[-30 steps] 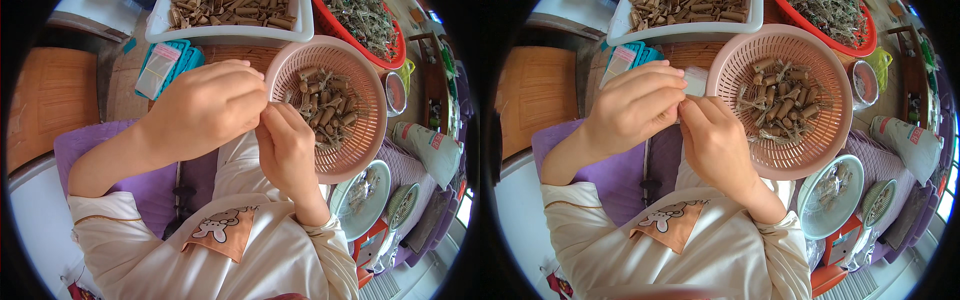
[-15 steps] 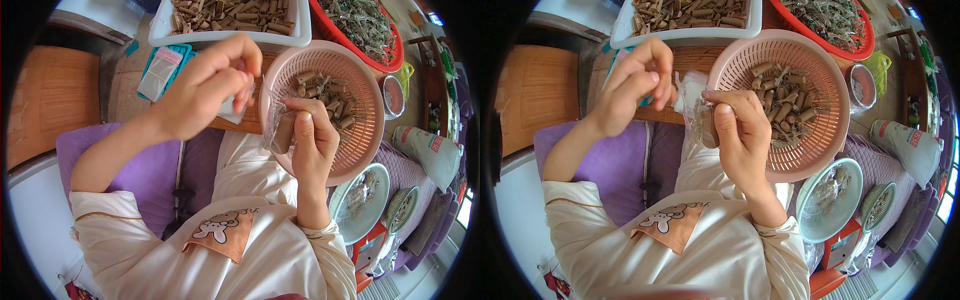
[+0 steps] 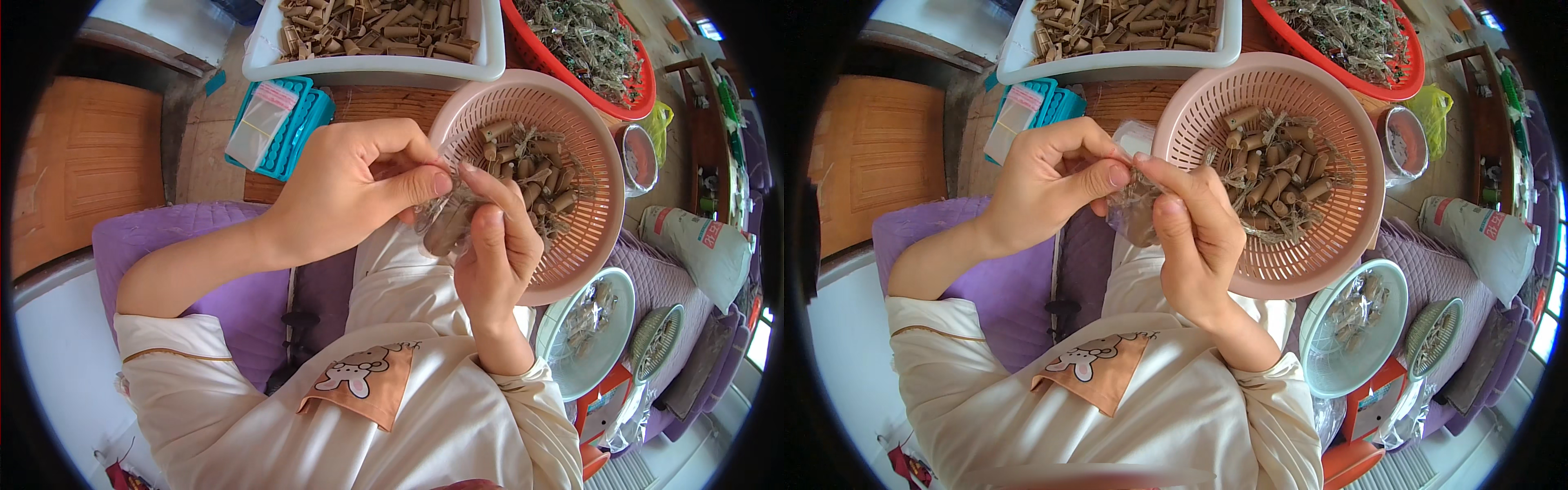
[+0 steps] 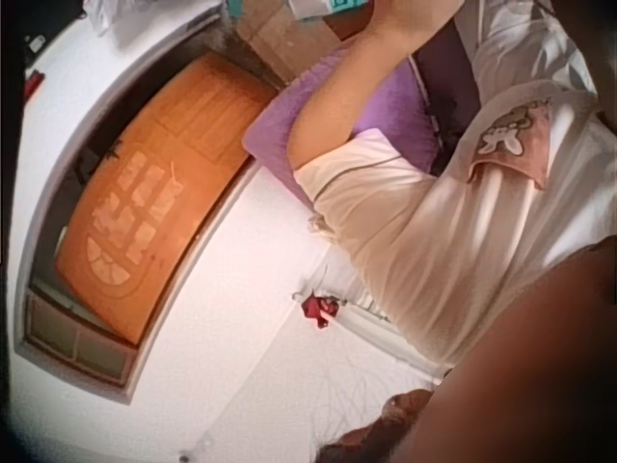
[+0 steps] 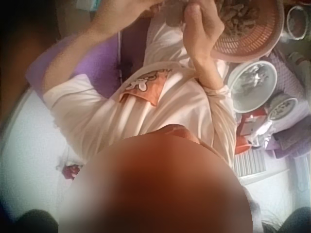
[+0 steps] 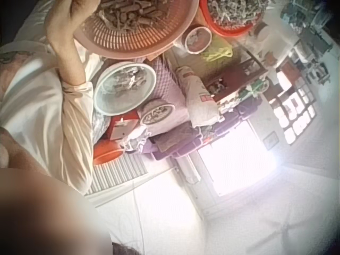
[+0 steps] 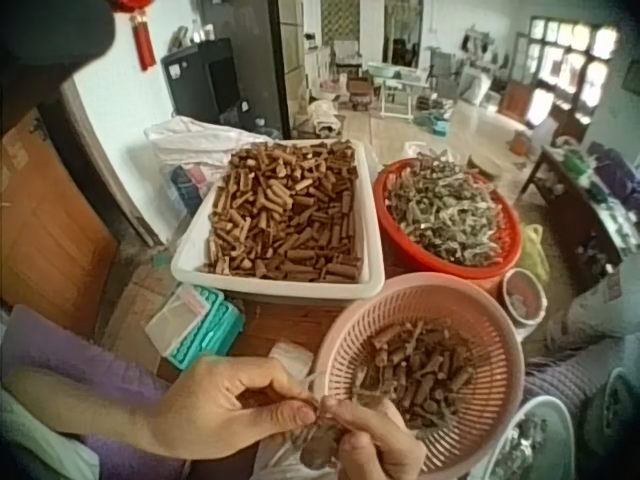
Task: The person packs small cylindrical objects by hand, transferring them from a basket into clear plastic bags.
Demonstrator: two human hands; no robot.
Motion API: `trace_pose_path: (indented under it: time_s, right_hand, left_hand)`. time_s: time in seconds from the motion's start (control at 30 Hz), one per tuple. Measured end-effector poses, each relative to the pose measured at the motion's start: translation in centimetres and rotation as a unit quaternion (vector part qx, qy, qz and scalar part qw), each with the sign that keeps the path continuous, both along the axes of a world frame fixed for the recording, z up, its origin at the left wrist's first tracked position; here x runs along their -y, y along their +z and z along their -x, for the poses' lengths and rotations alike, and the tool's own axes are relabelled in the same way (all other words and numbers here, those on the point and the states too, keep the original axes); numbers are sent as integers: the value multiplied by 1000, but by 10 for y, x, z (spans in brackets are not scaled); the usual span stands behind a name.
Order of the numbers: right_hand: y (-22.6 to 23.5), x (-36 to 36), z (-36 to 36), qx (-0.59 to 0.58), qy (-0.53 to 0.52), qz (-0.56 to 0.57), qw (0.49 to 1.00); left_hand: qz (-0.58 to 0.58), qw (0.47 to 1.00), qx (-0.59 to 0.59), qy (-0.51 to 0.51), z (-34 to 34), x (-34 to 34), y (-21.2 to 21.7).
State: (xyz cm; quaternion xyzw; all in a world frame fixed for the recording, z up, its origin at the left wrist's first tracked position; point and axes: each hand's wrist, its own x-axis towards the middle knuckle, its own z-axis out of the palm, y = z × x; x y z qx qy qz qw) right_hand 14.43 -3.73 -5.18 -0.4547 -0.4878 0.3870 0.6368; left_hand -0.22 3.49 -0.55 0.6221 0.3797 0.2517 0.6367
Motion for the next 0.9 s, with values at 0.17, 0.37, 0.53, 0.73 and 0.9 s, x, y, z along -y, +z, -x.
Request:
trace_pose_path:
  time_s: [0.17,0.37,0.53,0.73,0.9]
  right_hand:
    - [-1,1,10,-253,94,-36,962]
    - [0,-1,-11,-271,222,-53,935]
    - [3,-1,-26,-164,216,-69,960]
    - [-1,-1,-29,-61,160,-88,981]
    - [11,1,-29,3,172,-51,984]
  left_hand:
    - [67,992,106,-13,0,3,-1]
    - [130,976,169,-44,-2,10,0]
    - [151,970,173,-84,-2,15,-2]
    - [231,959,160,-34,-3,15,-1]
    - [84,992,73,-66,-2,15,-5]
